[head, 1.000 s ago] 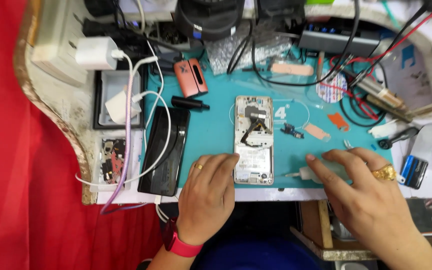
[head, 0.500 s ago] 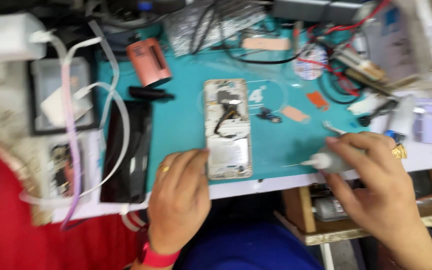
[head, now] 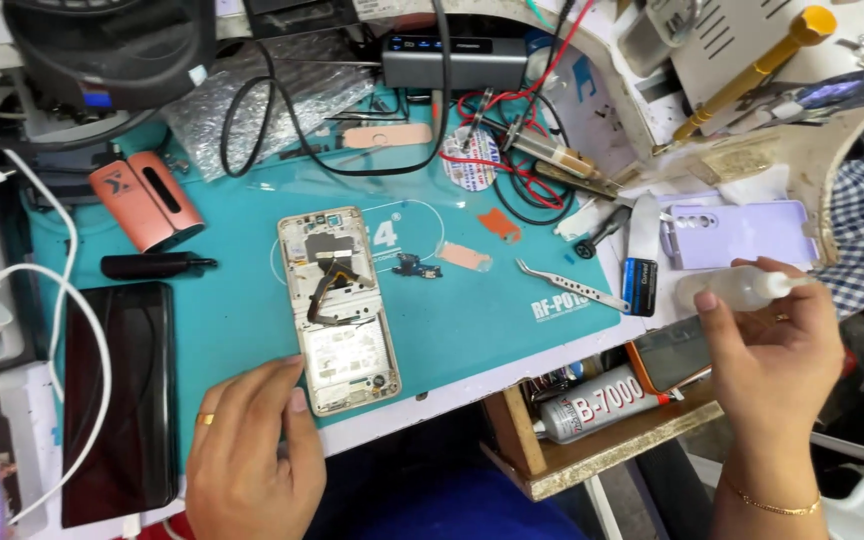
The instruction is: Disassembling a mobile phone board by removing screws and components using specialized tools.
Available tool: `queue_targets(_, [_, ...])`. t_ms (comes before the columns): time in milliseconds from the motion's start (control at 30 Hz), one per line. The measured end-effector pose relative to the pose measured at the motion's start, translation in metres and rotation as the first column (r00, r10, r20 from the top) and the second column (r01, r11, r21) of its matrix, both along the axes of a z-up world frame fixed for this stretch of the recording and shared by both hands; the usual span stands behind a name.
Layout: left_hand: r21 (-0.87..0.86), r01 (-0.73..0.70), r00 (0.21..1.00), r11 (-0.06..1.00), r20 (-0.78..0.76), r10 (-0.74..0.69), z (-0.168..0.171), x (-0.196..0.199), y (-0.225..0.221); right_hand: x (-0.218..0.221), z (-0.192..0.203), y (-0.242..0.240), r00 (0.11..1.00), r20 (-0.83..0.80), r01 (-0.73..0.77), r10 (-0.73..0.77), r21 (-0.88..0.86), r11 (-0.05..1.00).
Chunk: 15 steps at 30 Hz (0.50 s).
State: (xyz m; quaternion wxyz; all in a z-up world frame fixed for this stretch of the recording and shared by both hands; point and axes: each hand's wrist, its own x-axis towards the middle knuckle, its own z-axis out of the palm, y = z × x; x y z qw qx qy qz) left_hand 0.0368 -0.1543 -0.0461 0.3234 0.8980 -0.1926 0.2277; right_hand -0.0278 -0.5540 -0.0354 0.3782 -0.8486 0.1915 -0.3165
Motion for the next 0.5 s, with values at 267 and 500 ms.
queue_targets(267, [-0.028, 0.040, 0.999, 0.999, -0.018, -0.040, 0.015, 0.004, 0.000, 0.001, -0.007, 0.026, 0.939, 0.339, 0.099, 0.061, -0.434, 0.895])
queue_targets(500, [-0.066, 0.085, 0.995, 0.994, -0.055, -0.089, 0.026, 0.003, 0.004, 0.047, 0.012, 0.073, 0.866, -0.296, -0.500, 0.403, -0.546, 0.673])
